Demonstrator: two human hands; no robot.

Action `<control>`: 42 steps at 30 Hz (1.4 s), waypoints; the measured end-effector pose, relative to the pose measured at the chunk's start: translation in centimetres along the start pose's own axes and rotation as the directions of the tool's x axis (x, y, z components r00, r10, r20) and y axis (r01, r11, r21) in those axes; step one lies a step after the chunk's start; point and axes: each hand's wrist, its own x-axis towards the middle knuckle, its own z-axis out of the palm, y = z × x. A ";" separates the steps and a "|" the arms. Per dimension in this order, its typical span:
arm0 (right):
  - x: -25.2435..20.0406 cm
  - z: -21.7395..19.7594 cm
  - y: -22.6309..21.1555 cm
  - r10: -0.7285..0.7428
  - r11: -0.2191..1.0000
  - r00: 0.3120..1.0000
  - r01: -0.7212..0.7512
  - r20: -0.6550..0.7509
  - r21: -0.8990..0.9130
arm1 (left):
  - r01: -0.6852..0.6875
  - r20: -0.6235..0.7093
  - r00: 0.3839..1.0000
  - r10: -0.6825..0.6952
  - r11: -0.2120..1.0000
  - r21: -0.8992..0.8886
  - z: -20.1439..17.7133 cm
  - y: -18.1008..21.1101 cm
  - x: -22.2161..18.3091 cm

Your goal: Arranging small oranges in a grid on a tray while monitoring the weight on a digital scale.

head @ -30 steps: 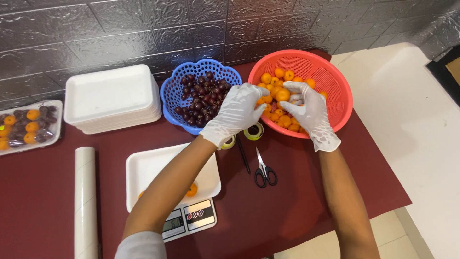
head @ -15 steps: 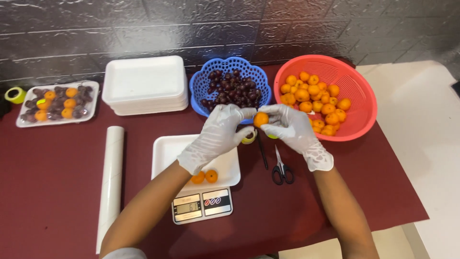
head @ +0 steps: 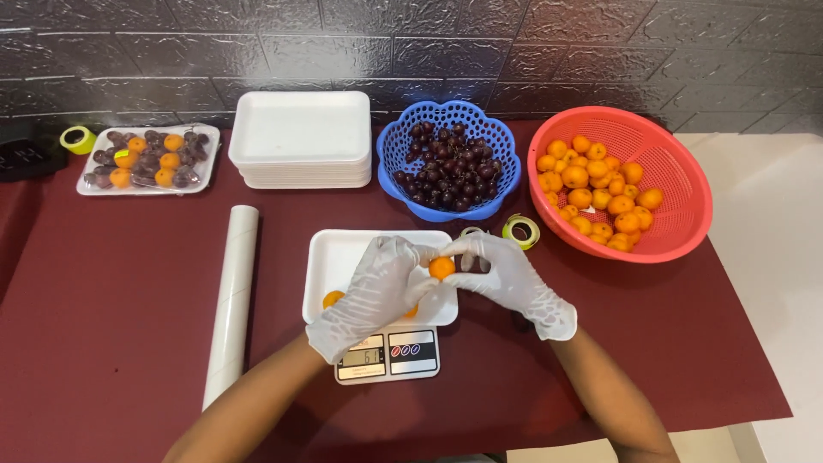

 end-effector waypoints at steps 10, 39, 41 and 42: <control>-2.3 2.0 0.6 0.168 0.986 0.978 -0.165 0.124 -0.031 | -0.023 0.069 0.997 0.020 0.999 0.044 0.5 0.7 -2.7; -3.1 2.6 0.6 0.117 0.990 0.967 -0.096 0.226 -0.105 | -0.061 0.098 0.994 0.050 0.992 0.113 3.9 -1.4 -4.3; -3.0 2.5 0.3 0.116 0.990 0.967 -0.094 0.228 -0.108 | -0.061 0.095 0.994 0.050 0.992 0.111 3.8 -1.4 -4.4; -3.0 2.5 0.1 0.116 0.990 0.967 -0.092 0.229 -0.110 | -0.061 0.094 0.994 0.051 0.992 0.109 3.7 -1.4 -4.4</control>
